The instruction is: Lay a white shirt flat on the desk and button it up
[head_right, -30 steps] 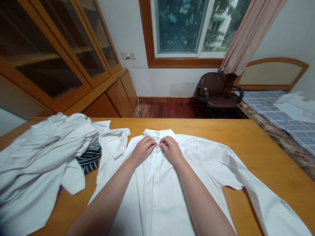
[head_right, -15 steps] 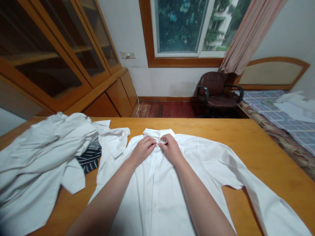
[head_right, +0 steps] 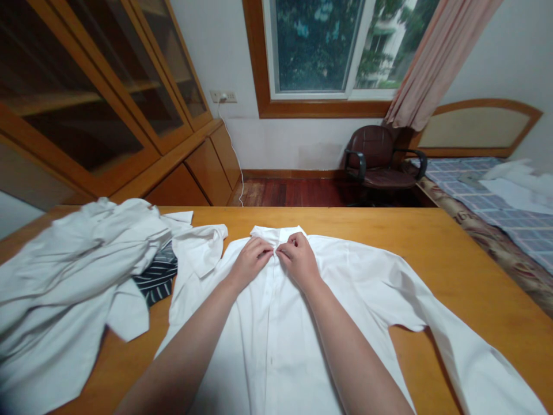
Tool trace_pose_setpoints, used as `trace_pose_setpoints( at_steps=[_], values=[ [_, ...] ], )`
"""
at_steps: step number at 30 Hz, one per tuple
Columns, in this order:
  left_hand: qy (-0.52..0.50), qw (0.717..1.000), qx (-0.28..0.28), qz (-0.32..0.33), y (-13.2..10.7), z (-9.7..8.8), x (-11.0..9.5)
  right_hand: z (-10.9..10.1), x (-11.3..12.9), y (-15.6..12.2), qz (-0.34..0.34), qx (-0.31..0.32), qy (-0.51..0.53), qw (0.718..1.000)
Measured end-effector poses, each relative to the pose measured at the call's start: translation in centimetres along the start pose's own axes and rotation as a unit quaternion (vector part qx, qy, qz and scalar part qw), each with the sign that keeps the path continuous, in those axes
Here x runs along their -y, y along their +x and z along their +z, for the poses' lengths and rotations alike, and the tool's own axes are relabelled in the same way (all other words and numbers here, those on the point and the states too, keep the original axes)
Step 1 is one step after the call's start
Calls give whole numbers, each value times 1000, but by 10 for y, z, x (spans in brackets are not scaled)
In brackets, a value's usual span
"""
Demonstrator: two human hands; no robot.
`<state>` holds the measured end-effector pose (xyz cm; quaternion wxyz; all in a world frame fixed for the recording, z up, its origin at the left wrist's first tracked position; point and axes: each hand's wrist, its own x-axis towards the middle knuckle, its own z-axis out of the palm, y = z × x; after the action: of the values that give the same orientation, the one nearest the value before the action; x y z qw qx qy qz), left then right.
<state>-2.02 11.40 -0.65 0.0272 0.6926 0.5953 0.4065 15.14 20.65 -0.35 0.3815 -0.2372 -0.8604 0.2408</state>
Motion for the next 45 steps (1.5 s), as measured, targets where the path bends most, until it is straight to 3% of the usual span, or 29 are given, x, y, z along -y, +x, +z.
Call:
trace_pose_setpoints(
  at_steps=[7, 15, 20, 27, 37, 45],
  values=[
    [-15, 1000, -4, -12, 0, 0, 0, -1, -5, -1, -40, 44, -77, 995],
    [-23, 998, 22, -58, -1, 4, 3, 2, -7, 1, -46, 79, -67, 994],
    [-27, 991, 42, -127, 0, 9, 6, 5, -7, 4, -15, 89, -51, 995],
    [-77, 970, 18, -229, 4, 10, -9, 8, -12, 3, 15, 94, -2, 995],
    [-94, 968, 7, -232, 2, 18, -4, 5, -6, 0, 35, 72, 60, 995],
    [-116, 965, -1, -236, 1, 20, -2, 3, -10, -2, 57, 58, 39, 996]
  ],
)
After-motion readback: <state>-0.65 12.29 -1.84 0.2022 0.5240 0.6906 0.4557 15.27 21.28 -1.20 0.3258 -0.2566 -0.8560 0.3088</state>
